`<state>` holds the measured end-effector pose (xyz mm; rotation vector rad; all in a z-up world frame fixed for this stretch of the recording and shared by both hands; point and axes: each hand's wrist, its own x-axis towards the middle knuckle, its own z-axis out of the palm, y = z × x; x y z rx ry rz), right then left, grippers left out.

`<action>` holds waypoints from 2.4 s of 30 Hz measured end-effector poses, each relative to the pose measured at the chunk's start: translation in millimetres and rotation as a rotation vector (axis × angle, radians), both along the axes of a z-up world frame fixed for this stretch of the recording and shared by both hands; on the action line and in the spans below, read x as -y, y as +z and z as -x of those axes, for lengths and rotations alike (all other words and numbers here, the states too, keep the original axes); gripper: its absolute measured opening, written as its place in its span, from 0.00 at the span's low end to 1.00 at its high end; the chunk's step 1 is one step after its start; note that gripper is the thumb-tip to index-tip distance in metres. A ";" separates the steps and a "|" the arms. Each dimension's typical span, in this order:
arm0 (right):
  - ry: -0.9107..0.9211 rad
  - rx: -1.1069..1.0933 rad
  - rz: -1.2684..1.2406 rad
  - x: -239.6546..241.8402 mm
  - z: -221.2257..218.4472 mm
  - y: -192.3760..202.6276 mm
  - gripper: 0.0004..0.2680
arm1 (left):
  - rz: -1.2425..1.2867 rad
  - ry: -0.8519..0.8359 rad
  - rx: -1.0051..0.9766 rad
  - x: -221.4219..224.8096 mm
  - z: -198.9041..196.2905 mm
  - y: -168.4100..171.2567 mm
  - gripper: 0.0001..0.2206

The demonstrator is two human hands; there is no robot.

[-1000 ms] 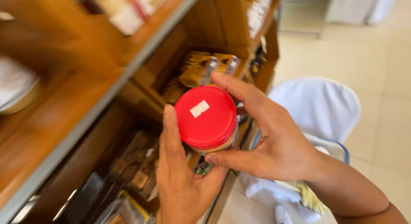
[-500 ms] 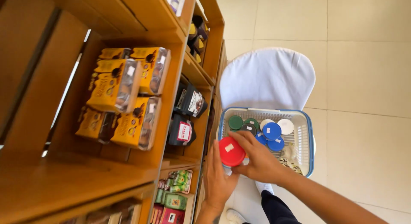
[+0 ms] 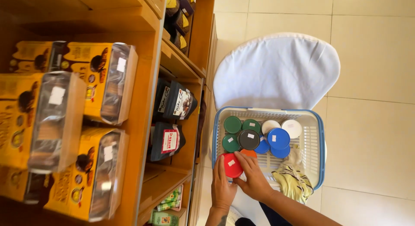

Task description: Remove jars from a wooden display shelf into a shopping basket, wipe the shelf clean with a cloth, and then wipe individual jars.

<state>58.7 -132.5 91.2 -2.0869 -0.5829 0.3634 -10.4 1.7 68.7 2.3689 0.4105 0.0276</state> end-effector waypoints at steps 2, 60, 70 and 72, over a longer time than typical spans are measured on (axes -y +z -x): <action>-0.009 0.009 -0.001 -5.5 -8.7 -14.3 0.34 | 0.000 -0.004 -0.008 -6.3 -10.4 -18.1 0.47; 0.749 0.529 -0.906 -112.5 171.4 527.1 0.23 | -0.816 0.303 0.821 -29.5 247.6 557.9 0.35; 0.921 0.523 -0.998 -172.4 248.7 631.7 0.27 | -1.094 0.586 0.849 -60.1 317.7 645.4 0.37; 0.917 0.467 -0.880 -198.4 251.6 636.5 0.31 | -1.106 0.723 0.801 -78.8 323.9 646.0 0.37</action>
